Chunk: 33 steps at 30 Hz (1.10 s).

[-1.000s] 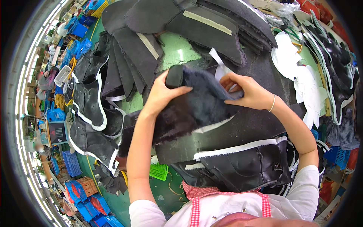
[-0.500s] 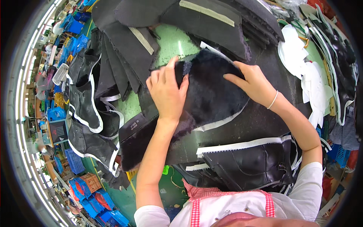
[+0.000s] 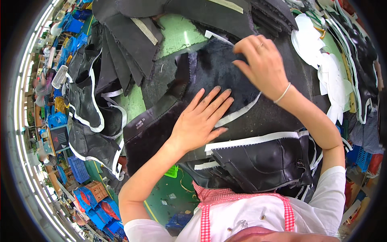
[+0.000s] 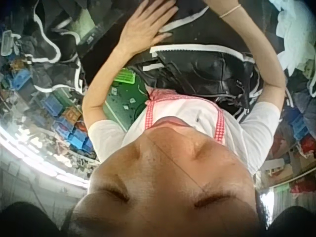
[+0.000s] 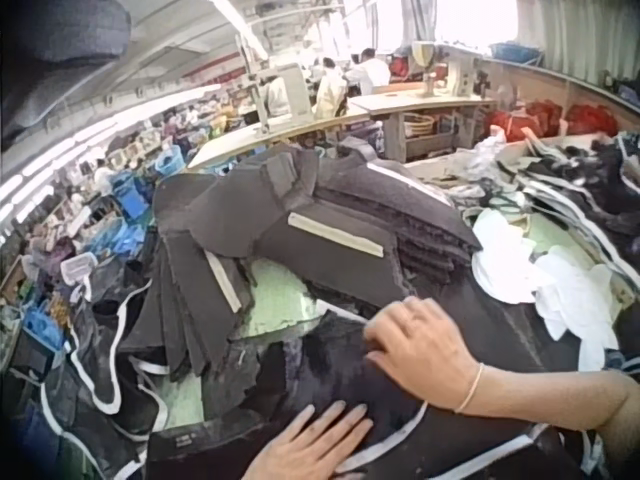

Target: Manually aligning and assembling upper components of a shoe.

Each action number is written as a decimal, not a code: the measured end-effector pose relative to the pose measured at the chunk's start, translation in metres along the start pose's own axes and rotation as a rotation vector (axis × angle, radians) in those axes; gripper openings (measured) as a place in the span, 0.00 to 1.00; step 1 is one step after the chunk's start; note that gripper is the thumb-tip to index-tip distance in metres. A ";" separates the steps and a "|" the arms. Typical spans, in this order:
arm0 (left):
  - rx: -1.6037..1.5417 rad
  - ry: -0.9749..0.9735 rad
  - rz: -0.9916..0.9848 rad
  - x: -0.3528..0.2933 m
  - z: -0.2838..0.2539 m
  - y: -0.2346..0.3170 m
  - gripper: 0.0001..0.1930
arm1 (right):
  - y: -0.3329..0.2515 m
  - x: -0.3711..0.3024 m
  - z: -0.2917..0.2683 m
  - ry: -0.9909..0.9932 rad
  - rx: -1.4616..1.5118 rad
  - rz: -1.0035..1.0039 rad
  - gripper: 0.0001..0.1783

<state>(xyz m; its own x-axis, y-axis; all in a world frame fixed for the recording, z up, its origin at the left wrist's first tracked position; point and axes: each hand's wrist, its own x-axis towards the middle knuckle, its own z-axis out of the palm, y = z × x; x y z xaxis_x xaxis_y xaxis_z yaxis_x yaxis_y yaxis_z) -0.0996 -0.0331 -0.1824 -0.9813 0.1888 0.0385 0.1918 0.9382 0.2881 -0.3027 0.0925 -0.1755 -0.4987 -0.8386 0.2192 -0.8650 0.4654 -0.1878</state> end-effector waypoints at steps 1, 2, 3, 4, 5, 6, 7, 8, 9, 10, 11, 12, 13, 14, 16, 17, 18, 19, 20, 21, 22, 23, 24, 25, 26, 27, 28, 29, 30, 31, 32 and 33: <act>-0.005 -0.005 -0.008 -0.001 0.001 -0.001 0.38 | -0.006 -0.006 0.016 0.101 0.197 -0.278 0.21; -0.016 -0.037 0.013 -0.005 0.003 -0.004 0.38 | -0.017 -0.014 0.029 0.200 0.400 -0.547 0.25; -0.028 -0.069 0.031 -0.010 0.003 -0.005 0.37 | -0.030 -0.025 0.038 0.048 0.386 -0.560 0.32; -0.050 -0.007 0.032 -0.016 0.000 -0.004 0.35 | -0.022 -0.024 0.043 0.036 0.400 -0.556 0.32; -0.086 -0.011 -0.038 -0.026 -0.005 -0.001 0.35 | -0.007 -0.011 0.041 0.032 0.303 -0.511 0.34; -0.124 -0.022 -0.105 -0.040 -0.011 0.004 0.35 | 0.008 -0.003 0.039 0.024 0.208 -0.459 0.36; -0.112 -0.037 -0.136 -0.053 -0.017 0.001 0.36 | 0.020 -0.001 0.038 0.011 0.183 -0.354 0.37; -0.094 -0.048 -0.164 -0.061 -0.021 -0.003 0.38 | 0.028 0.004 0.039 0.051 0.148 -0.327 0.38; -0.074 -0.039 -0.184 -0.062 -0.025 -0.002 0.39 | 0.025 0.001 0.041 0.059 0.111 -0.310 0.40; -0.074 -0.036 -0.179 -0.062 -0.025 -0.002 0.39 | 0.022 -0.003 0.043 0.069 0.071 -0.294 0.41; -0.019 -0.015 -0.176 -0.064 -0.025 -0.002 0.38 | 0.011 -0.011 0.040 0.014 0.135 -0.428 0.43; 0.032 0.006 -0.171 -0.065 -0.024 -0.005 0.37 | 0.000 -0.026 0.035 -0.048 0.194 -0.559 0.45; 0.051 0.047 -0.146 -0.060 -0.021 -0.009 0.35 | -0.002 -0.040 0.023 -0.181 0.330 -0.625 0.49; 0.086 0.071 -0.138 -0.060 -0.027 -0.007 0.33 | -0.002 -0.049 0.007 -0.264 0.298 -0.627 0.51; 0.038 0.111 -0.138 -0.060 -0.031 -0.016 0.31 | 0.003 -0.054 0.004 -0.229 0.240 -0.651 0.48; -0.062 0.129 -0.164 -0.052 -0.039 -0.019 0.30 | 0.003 -0.056 0.004 -0.215 0.223 -0.648 0.48; -0.122 0.131 -0.180 -0.047 -0.049 -0.021 0.31 | -0.002 -0.058 0.009 -0.137 0.300 -0.569 0.45; -0.157 0.090 -0.188 -0.044 -0.060 -0.023 0.31 | -0.005 -0.058 0.012 -0.058 0.377 -0.492 0.41; -0.192 0.051 -0.198 -0.041 -0.072 -0.025 0.32 | -0.007 -0.055 0.011 -0.043 0.370 -0.503 0.41; -0.283 0.037 -0.229 -0.039 -0.086 -0.025 0.33 | -0.009 -0.055 0.008 0.041 0.327 -0.517 0.36; -0.268 0.063 -0.206 -0.037 -0.098 -0.028 0.35 | -0.010 -0.054 0.005 0.124 0.284 -0.530 0.31; -0.215 0.077 -0.225 -0.035 -0.108 -0.023 0.35 | -0.013 -0.048 0.003 0.228 0.476 -0.459 0.25; -0.163 0.092 -0.243 -0.034 -0.118 -0.017 0.36 | -0.014 -0.049 -0.006 0.272 0.587 -0.358 0.17; 0.022 0.176 -0.190 -0.031 -0.123 -0.004 0.35 | -0.012 -0.049 -0.019 0.227 0.590 -0.269 0.14; 0.074 0.202 -0.247 -0.025 -0.124 0.013 0.28 | -0.013 -0.048 -0.034 0.173 0.592 -0.170 0.12; 0.072 0.278 -0.248 -0.019 -0.118 0.025 0.23 | -0.015 -0.047 -0.050 0.218 0.627 -0.178 0.11; 0.065 0.353 -0.246 -0.014 -0.111 0.033 0.18 | -0.014 -0.050 -0.066 0.226 0.616 -0.176 0.11; 0.017 0.433 -0.258 -0.012 -0.103 0.032 0.14 | -0.011 -0.053 -0.081 0.128 0.676 -0.121 0.13; -0.056 0.424 -0.243 -0.007 -0.111 0.031 0.15 | -0.008 -0.058 -0.094 0.028 0.733 -0.054 0.14; -0.323 0.384 -0.263 -0.003 -0.118 0.033 0.16 | 0.003 -0.058 -0.106 0.000 0.838 -0.057 0.15; -0.603 0.322 -0.274 0.004 -0.123 0.040 0.18 | 0.011 -0.064 -0.123 -0.092 1.033 0.038 0.14; -0.653 0.191 -0.303 0.015 -0.136 0.053 0.19 | 0.020 -0.069 -0.143 -0.209 1.031 0.180 0.14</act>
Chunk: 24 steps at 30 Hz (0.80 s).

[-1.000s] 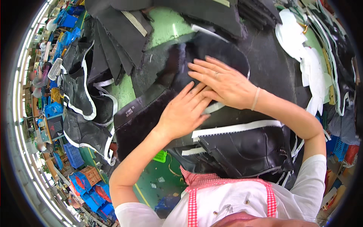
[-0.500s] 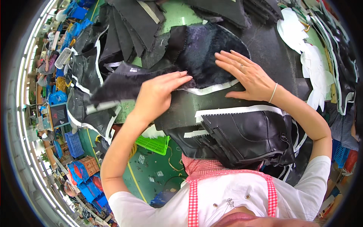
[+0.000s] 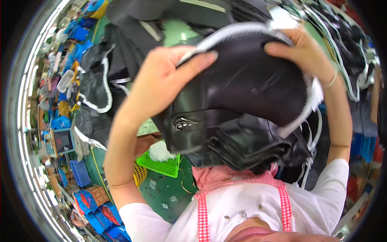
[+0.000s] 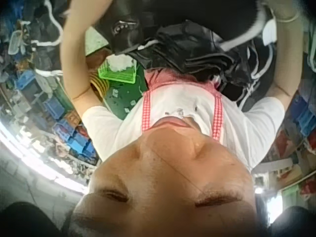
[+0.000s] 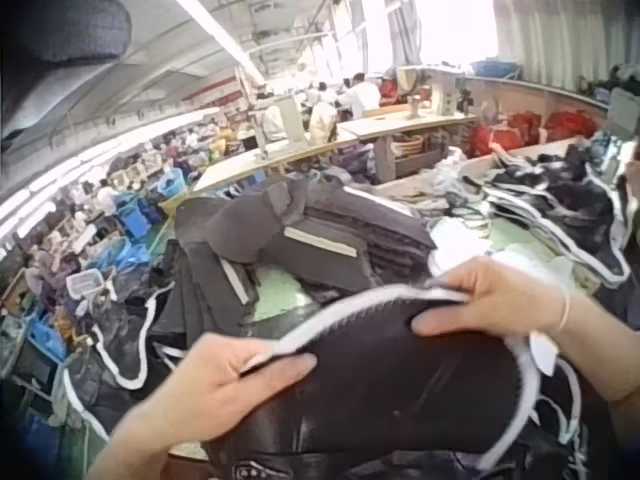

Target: Manually aligning and assembling upper components of a shoe.

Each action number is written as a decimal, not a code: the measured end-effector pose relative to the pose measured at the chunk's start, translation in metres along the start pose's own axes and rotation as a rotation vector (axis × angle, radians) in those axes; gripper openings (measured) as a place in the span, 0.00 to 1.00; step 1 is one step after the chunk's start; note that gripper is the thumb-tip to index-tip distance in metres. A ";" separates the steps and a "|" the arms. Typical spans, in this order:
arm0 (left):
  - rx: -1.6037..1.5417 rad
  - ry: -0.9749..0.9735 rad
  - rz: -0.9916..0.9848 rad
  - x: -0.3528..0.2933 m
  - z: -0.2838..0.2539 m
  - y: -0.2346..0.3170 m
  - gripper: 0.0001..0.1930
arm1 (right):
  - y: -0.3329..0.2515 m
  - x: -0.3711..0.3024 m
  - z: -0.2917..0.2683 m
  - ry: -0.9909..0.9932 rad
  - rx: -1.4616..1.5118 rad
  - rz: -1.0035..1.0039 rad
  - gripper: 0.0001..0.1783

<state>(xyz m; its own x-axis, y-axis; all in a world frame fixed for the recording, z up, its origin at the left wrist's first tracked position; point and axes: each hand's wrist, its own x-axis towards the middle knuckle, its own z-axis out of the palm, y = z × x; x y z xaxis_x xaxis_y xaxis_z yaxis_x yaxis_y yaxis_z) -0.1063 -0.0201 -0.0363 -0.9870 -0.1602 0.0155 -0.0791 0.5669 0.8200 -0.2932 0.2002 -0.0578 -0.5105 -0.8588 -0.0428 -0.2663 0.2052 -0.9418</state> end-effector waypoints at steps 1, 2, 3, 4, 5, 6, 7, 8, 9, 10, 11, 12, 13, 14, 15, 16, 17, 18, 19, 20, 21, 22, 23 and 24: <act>-0.046 -0.105 0.007 0.008 0.000 0.014 0.16 | 0.001 -0.009 -0.023 -0.069 0.102 0.133 0.16; -0.060 -0.170 0.050 0.019 0.009 0.025 0.16 | 0.011 -0.026 -0.047 -0.013 0.132 0.189 0.17; -0.069 -0.226 0.107 0.036 0.024 0.032 0.16 | 0.021 -0.042 -0.072 0.049 0.152 0.230 0.18; -0.089 -0.314 0.183 0.056 0.049 0.040 0.16 | 0.013 -0.068 -0.091 0.017 0.128 0.301 0.18; -0.088 -0.373 0.225 0.064 0.072 0.044 0.17 | 0.012 -0.084 -0.101 -0.058 0.122 0.350 0.18; 0.007 -0.406 0.256 0.073 0.097 0.043 0.18 | 0.032 -0.100 -0.114 -0.019 -0.128 0.405 0.17; 0.073 -0.351 0.376 0.081 0.133 0.026 0.19 | 0.047 -0.114 -0.122 -0.052 -0.550 0.476 0.17; 0.160 -0.296 0.335 0.074 0.158 0.012 0.19 | 0.066 -0.113 -0.115 -0.079 -0.654 0.392 0.17; 0.180 -0.329 0.199 0.067 0.182 -0.002 0.18 | 0.074 -0.126 -0.099 -0.094 -0.760 0.327 0.18; 0.234 -0.396 0.159 0.060 0.200 -0.009 0.18 | 0.082 -0.141 -0.084 -0.063 -0.519 0.383 0.17; 0.322 -0.477 0.176 0.054 0.210 -0.017 0.18 | 0.090 -0.150 -0.069 -0.028 -0.281 0.423 0.16; 0.367 -0.469 0.203 0.048 0.218 -0.025 0.17 | 0.098 -0.159 -0.050 -0.066 -0.181 0.398 0.20; 0.413 -0.462 0.226 0.044 0.224 -0.029 0.17 | 0.108 -0.163 -0.033 -0.105 -0.076 0.370 0.24; 0.410 -0.480 0.230 0.040 0.226 -0.030 0.17 | 0.117 -0.165 -0.016 -0.125 0.018 0.313 0.28; 0.396 -0.466 0.245 0.038 0.226 -0.030 0.17 | 0.126 -0.165 -0.002 -0.147 0.110 0.247 0.31; 0.383 -0.449 0.258 0.035 0.224 -0.031 0.17 | 0.134 -0.165 0.009 -0.190 -0.012 0.288 0.34; 0.382 -0.454 0.265 0.031 0.220 -0.030 0.17 | 0.141 -0.165 0.016 -0.228 -0.142 0.330 0.37; 0.327 -0.522 0.235 0.023 0.213 -0.029 0.18 | 0.149 -0.166 0.025 -0.203 -0.033 0.391 0.40; 0.271 -0.588 0.204 0.015 0.205 -0.029 0.19 | 0.157 -0.166 0.031 -0.239 0.019 0.366 0.42; 0.181 -0.551 0.179 0.004 0.198 -0.038 0.20 | 0.151 -0.162 0.036 -0.276 -0.039 0.338 0.43; 0.188 -0.549 0.182 -0.006 0.190 -0.046 0.20 | 0.143 -0.159 0.043 -0.306 -0.096 0.313 0.44; 0.028 -0.634 0.011 -0.016 0.181 -0.052 0.24 | 0.137 -0.159 0.058 -0.298 -0.160 0.225 0.45; -0.138 -0.725 -0.159 -0.027 0.173 -0.057 0.27 | 0.132 -0.160 0.075 -0.267 -0.284 0.148 0.47; -0.187 -0.763 -0.217 -0.036 0.164 -0.054 0.30 | 0.129 -0.162 0.091 -0.238 -0.321 0.082 0.47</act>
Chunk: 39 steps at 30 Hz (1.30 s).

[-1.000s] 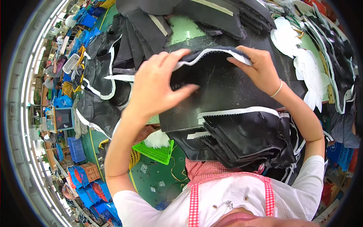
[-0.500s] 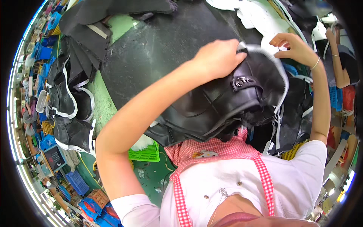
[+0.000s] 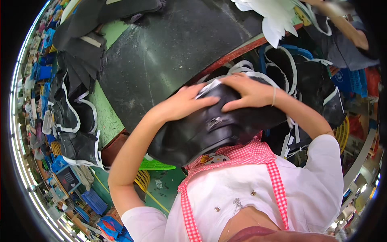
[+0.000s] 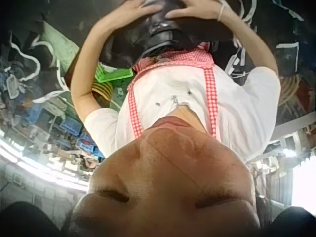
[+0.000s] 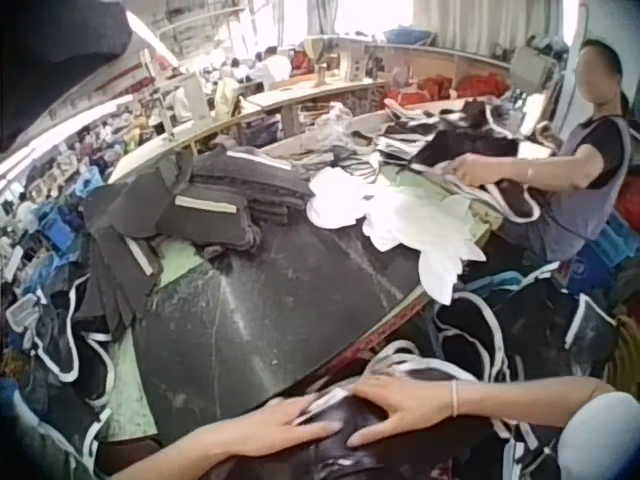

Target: Manually aligning and assembling upper components of a shoe.

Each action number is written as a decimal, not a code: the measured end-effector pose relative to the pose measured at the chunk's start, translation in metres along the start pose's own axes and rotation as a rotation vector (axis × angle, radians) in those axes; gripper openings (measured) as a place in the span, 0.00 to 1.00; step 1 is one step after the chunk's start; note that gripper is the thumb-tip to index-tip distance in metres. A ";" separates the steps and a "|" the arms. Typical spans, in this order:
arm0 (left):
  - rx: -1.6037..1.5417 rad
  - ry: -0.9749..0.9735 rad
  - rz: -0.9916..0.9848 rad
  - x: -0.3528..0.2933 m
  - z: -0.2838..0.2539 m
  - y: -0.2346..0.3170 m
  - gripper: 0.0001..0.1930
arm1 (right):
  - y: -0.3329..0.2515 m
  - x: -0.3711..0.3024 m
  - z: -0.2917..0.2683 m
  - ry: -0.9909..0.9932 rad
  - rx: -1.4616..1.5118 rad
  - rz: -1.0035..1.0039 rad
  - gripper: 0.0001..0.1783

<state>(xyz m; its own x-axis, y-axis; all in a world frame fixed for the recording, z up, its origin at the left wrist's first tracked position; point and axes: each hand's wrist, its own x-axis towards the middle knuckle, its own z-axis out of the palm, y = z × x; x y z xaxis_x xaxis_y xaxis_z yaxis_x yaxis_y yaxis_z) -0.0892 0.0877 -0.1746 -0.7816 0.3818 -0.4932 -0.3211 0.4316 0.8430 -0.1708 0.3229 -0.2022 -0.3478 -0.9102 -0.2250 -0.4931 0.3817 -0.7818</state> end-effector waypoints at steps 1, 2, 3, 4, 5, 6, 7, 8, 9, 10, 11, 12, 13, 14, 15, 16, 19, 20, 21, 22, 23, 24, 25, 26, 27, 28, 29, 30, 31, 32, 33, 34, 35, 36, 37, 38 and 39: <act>-0.061 -0.044 -0.039 -0.011 -0.001 0.001 0.34 | -0.006 0.001 0.010 0.042 -0.043 -0.050 0.47; -0.075 -0.022 -0.145 -0.019 -0.001 -0.012 0.36 | -0.015 0.005 0.010 0.039 -0.050 -0.039 0.47; -0.061 -0.048 -0.133 -0.023 0.000 -0.020 0.36 | -0.021 0.006 0.007 0.048 -0.056 -0.017 0.47; 0.037 0.053 -0.098 -0.025 0.001 -0.028 0.38 | -0.018 0.006 0.010 0.138 0.005 -0.054 0.45; 0.134 0.154 -0.054 -0.026 0.001 -0.031 0.39 | -0.022 -0.001 0.011 0.333 -0.053 -0.127 0.39; 0.074 0.139 -0.117 -0.030 0.000 -0.024 0.42 | -0.027 -0.013 0.002 0.531 -0.159 -0.164 0.34; 0.051 0.136 -0.115 -0.026 -0.003 -0.039 0.43 | -0.033 -0.028 -0.008 0.726 -0.272 -0.195 0.29; -0.095 0.100 -0.138 -0.031 -0.006 -0.039 0.42 | -0.038 -0.054 -0.012 0.854 -0.199 -0.134 0.17; -0.234 0.039 -0.155 -0.028 -0.009 -0.036 0.41 | -0.035 -0.087 -0.002 0.902 0.116 0.037 0.09; -0.339 0.003 -0.245 -0.026 -0.012 -0.027 0.39 | -0.034 -0.125 0.011 0.834 0.418 0.194 0.08; -0.428 -0.029 -0.349 -0.026 -0.014 -0.020 0.37 | -0.037 -0.154 0.030 0.769 0.737 0.328 0.09; -0.501 0.015 -0.480 -0.027 -0.016 -0.017 0.35 | -0.042 -0.164 0.057 0.731 0.720 0.496 0.10; -0.563 0.054 -0.610 -0.023 -0.017 -0.015 0.33 | -0.040 -0.170 0.089 0.693 0.709 0.673 0.11; -0.545 0.073 -0.631 -0.018 -0.017 -0.012 0.31 | -0.028 -0.177 0.127 0.655 0.493 0.618 0.10; -0.517 0.034 -0.658 -0.011 -0.019 -0.013 0.32 | -0.012 -0.182 0.166 0.610 0.275 0.574 0.11; -0.480 0.007 -0.639 -0.002 -0.021 -0.020 0.33 | -0.003 -0.173 0.195 0.711 0.408 0.664 0.13; -0.420 -0.101 -0.593 0.009 -0.026 -0.033 0.34 | 0.033 -0.120 0.256 1.089 0.131 0.566 0.20; -0.448 -0.145 -0.572 0.014 -0.029 -0.039 0.35 | 0.038 -0.110 0.253 1.060 0.241 0.634 0.22; -0.417 -0.159 -0.569 0.016 -0.031 -0.046 0.35 | 0.040 -0.104 0.249 1.022 0.355 0.682 0.24; -0.352 -0.158 -0.546 0.019 -0.033 -0.054 0.35 | 0.038 -0.099 0.250 1.050 0.362 0.686 0.24; -0.293 -0.155 -0.514 0.024 -0.031 -0.050 0.35 | 0.042 -0.096 0.249 1.094 0.232 0.675 0.25; -0.268 -0.152 -0.483 0.022 -0.025 -0.043 0.35 | 0.045 -0.093 0.246 1.130 0.100 0.662 0.26; -0.255 -0.153 -0.470 0.021 -0.022 -0.044 0.35 | 0.051 -0.089 0.245 1.148 0.094 0.659 0.26; -0.275 -0.156 -0.472 0.017 -0.021 -0.046 0.35 | 0.056 -0.080 0.245 1.190 -0.014 0.561 0.27; -0.299 -0.159 -0.466 0.014 -0.022 -0.049 0.35 | 0.049 -0.075 0.232 1.227 -0.130 0.459 0.28; -0.327 -0.160 -0.461 0.011 -0.022 -0.053 0.35 | 0.034 -0.075 0.227 1.336 0.131 0.386 0.28; -0.355 -0.151 -0.455 0.007 -0.023 -0.057 0.35 | 0.010 -0.077 0.211 1.336 0.124 0.360 0.28; -0.386 -0.139 -0.441 0.004 -0.023 -0.058 0.35 | -0.008 -0.081 0.194 1.253 0.688 0.510 0.27; -0.417 -0.126 -0.427 0.003 -0.023 -0.060 0.35 | -0.020 -0.078 0.187 1.084 1.243 0.647 0.26; -0.452 -0.077 -0.411 -0.008 -0.027 -0.059 0.35 | -0.018 -0.048 0.207 1.262 1.580 0.342 0.25; -0.492 -0.064 -0.392 -0.004 -0.027 -0.064 0.35 | -0.005 -0.029 0.225 1.428 1.901 0.025 0.23; -0.539 -0.044 -0.371 -0.003 -0.028 -0.070 0.35 | -0.016 -0.034 0.205 1.309 2.056 0.050 0.24; -0.580 -0.033 -0.347 0.000 -0.027 -0.072 0.35 | -0.029 -0.045 0.186 1.190 2.201 0.080 0.24; -0.583 -0.034 -0.386 0.000 -0.023 -0.066 0.34 | -0.016 -0.048 0.196 1.056 2.287 0.116 0.27; -0.585 -0.003 -0.422 -0.012 -0.023 -0.057 0.34 | -0.015 -0.048 0.201 0.984 2.271 0.092 0.27; -0.454 -0.039 -0.440 -0.012 -0.031 -0.067 0.37 | -0.013 -0.046 0.205 0.892 2.353 -0.017 0.29; -0.485 0.007 -0.413 -0.003 -0.035 -0.085 0.34 | -0.008 -0.048 0.207 0.820 2.430 -0.122 0.31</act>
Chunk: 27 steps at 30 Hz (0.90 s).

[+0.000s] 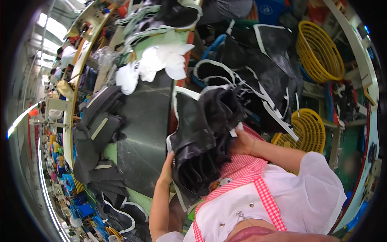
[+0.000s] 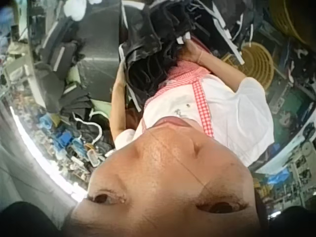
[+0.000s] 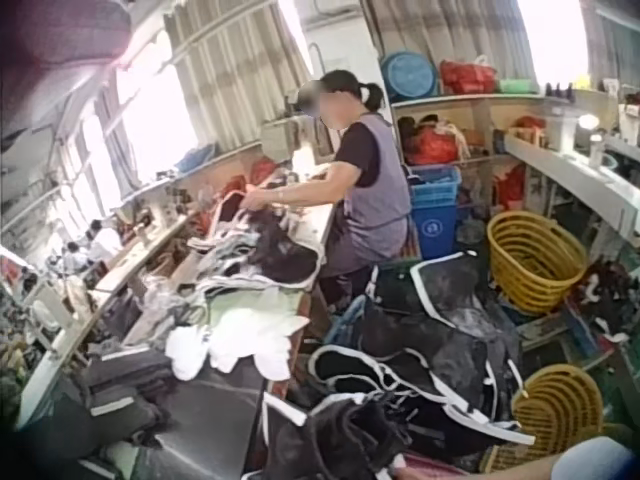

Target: Manually aligning and assembling upper components of a shoe.

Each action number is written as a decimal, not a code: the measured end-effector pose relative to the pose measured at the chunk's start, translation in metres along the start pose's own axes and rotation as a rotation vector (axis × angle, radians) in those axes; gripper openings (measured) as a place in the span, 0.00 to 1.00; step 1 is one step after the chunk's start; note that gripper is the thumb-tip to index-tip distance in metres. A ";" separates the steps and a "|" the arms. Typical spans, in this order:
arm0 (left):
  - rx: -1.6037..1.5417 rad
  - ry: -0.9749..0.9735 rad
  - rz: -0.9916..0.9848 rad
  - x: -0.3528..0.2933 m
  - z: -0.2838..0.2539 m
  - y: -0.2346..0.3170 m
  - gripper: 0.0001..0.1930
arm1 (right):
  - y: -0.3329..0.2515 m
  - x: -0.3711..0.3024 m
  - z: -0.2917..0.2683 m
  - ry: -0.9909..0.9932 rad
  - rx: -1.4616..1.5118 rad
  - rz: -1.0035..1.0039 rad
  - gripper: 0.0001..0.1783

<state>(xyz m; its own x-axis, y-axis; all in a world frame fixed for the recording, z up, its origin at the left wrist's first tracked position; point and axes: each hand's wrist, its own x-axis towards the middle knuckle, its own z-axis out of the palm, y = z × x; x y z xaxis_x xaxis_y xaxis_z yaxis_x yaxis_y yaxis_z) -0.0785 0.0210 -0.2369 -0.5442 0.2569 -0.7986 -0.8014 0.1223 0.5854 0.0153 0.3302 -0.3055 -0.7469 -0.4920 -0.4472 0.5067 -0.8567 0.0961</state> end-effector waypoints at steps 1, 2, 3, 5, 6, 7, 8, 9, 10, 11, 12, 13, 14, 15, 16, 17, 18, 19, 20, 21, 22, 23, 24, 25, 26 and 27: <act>-0.024 -0.009 0.049 0.005 -0.013 -0.011 0.32 | 0.000 -0.001 -0.005 -0.012 -0.022 0.009 0.31; -0.044 -0.023 0.086 0.005 -0.009 -0.015 0.30 | 0.003 -0.007 -0.009 -0.170 -0.097 -0.018 0.34; -0.065 -0.027 0.112 0.001 -0.008 -0.012 0.27 | 0.003 -0.007 -0.010 -0.329 -0.171 -0.043 0.36; 0.015 -0.100 0.164 0.002 -0.012 -0.006 0.28 | -0.001 -0.007 -0.003 -0.351 -0.245 -0.045 0.38; 0.102 -0.175 0.205 0.001 -0.012 -0.004 0.29 | 0.000 -0.008 0.003 -0.369 -0.309 -0.051 0.39; 0.102 -0.176 0.203 -0.001 -0.009 -0.003 0.29 | 0.005 -0.003 0.009 -0.208 -0.367 -0.055 0.41; 0.144 -0.150 0.203 -0.006 0.000 0.000 0.32 | 0.009 0.003 0.013 -0.205 -0.363 -0.061 0.41; 0.186 -0.127 0.203 -0.009 0.007 0.006 0.37 | 0.013 0.011 0.016 -0.073 -0.367 -0.081 0.41; 0.194 -0.136 0.198 -0.009 0.010 0.013 0.37 | 0.016 0.016 0.019 0.060 -0.368 -0.101 0.42; 0.140 -0.083 0.190 -0.010 0.013 0.018 0.36 | 0.017 0.017 0.022 -0.019 -0.262 -0.069 0.43; 0.092 -0.039 0.170 -0.014 0.022 0.025 0.35 | 0.019 0.020 0.022 -0.005 -0.245 -0.085 0.43; 0.043 -0.016 0.200 -0.019 0.032 0.038 0.31 | 0.017 0.028 0.022 0.016 -0.185 -0.118 0.42; 0.067 -0.065 0.236 -0.031 0.047 0.058 0.28 | 0.009 0.030 0.016 0.040 -0.129 -0.154 0.41; 0.070 -0.100 0.266 -0.027 0.043 0.067 0.27 | 0.001 0.040 -0.001 -0.013 -0.468 -0.484 0.38; 0.104 -0.055 0.342 -0.043 0.073 0.089 0.27 | -0.011 0.046 -0.018 -0.048 -0.808 -0.824 0.36; 0.116 -0.061 0.397 -0.052 0.092 0.106 0.27 | -0.003 0.022 0.026 -0.036 -0.802 -0.832 0.36; 0.164 -0.118 0.487 -0.056 0.114 0.123 0.26 | -0.041 -0.016 0.067 0.074 -0.649 -0.775 0.35; 0.193 -0.234 0.588 -0.058 0.131 0.137 0.26 | -0.071 -0.062 0.100 0.175 -0.499 -0.697 0.35; 0.185 -0.340 0.585 -0.060 0.150 0.149 0.26 | -0.049 -0.082 0.146 0.273 -0.343 -0.618 0.34; 0.141 -0.436 0.620 -0.074 0.183 0.157 0.27 | -0.066 -0.105 0.154 0.263 -0.342 -0.656 0.34; 0.111 -0.510 0.569 -0.082 0.209 0.162 0.27 | -0.076 -0.131 0.157 0.252 -0.339 -0.694 0.34; 0.106 -0.525 0.676 -0.072 0.229 0.162 0.27 | -0.075 -0.153 0.172 0.221 -0.557 -0.892 0.35; 0.142 -0.619 0.828 -0.069 0.253 0.162 0.28 | -0.075 -0.171 0.179 0.190 -0.774 -1.096 0.35; 0.121 -0.710 0.720 -0.089 0.287 0.165 0.28 | -0.077 -0.183 0.160 0.223 -0.761 -1.124 0.35; 0.196 -0.873 0.722 -0.083 0.310 0.170 0.36 | -0.105 -0.193 0.147 0.254 -0.733 -1.132 0.35; 0.311 -0.847 0.599 -0.084 0.332 0.177 0.34 | -0.126 -0.226 0.118 0.293 -0.702 -1.143 0.35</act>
<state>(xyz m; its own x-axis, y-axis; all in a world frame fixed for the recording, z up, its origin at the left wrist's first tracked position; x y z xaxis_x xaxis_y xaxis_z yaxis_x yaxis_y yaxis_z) -0.0924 0.3396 -0.0200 -0.3826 0.9200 -0.0854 -0.2990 -0.0359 0.9536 0.0694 0.5310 -0.1117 -0.8189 0.5539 -0.1503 -0.1490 -0.4581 -0.8763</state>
